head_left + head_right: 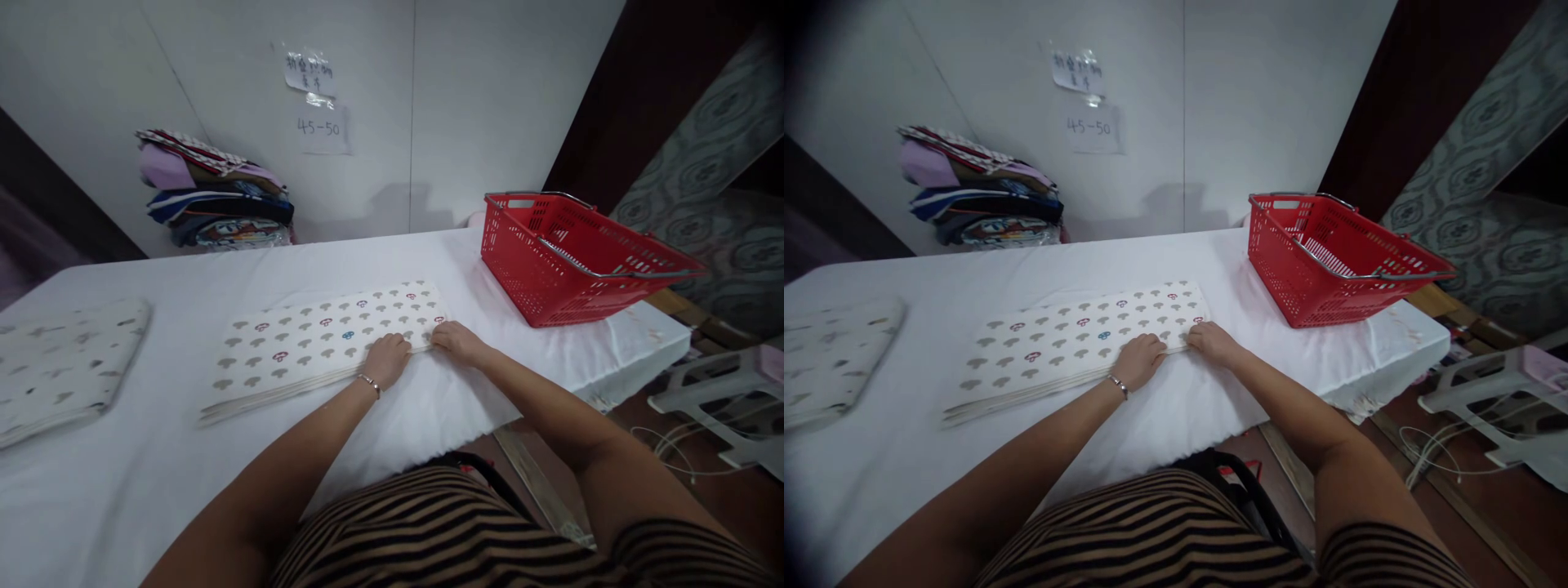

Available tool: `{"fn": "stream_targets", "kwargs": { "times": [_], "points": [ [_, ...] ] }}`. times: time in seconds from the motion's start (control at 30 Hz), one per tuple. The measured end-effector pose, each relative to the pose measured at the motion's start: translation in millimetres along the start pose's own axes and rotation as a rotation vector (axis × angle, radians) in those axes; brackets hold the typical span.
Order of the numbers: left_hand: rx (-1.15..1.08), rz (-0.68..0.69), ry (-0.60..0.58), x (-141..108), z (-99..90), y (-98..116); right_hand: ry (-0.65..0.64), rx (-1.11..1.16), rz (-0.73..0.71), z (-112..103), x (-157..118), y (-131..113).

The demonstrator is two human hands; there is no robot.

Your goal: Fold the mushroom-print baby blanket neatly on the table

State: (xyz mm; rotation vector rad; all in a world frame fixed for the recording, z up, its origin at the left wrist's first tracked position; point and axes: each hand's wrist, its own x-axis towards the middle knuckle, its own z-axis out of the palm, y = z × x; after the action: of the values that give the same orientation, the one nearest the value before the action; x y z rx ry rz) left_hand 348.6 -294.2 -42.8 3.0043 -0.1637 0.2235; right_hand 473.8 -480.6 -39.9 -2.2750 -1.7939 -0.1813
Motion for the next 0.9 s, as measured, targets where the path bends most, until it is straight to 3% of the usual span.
{"fn": "stream_targets", "kwargs": {
  "times": [0.7, 0.9],
  "points": [
    [-0.090, -0.077, -0.019, 8, 0.0, -3, -0.019, 0.111, 0.016, 3, 9, 10],
    [-0.049, -0.030, -0.019, 5, 0.9, -1, -0.029, 0.090, -0.030, 2, 5, 12]
  ]
}}
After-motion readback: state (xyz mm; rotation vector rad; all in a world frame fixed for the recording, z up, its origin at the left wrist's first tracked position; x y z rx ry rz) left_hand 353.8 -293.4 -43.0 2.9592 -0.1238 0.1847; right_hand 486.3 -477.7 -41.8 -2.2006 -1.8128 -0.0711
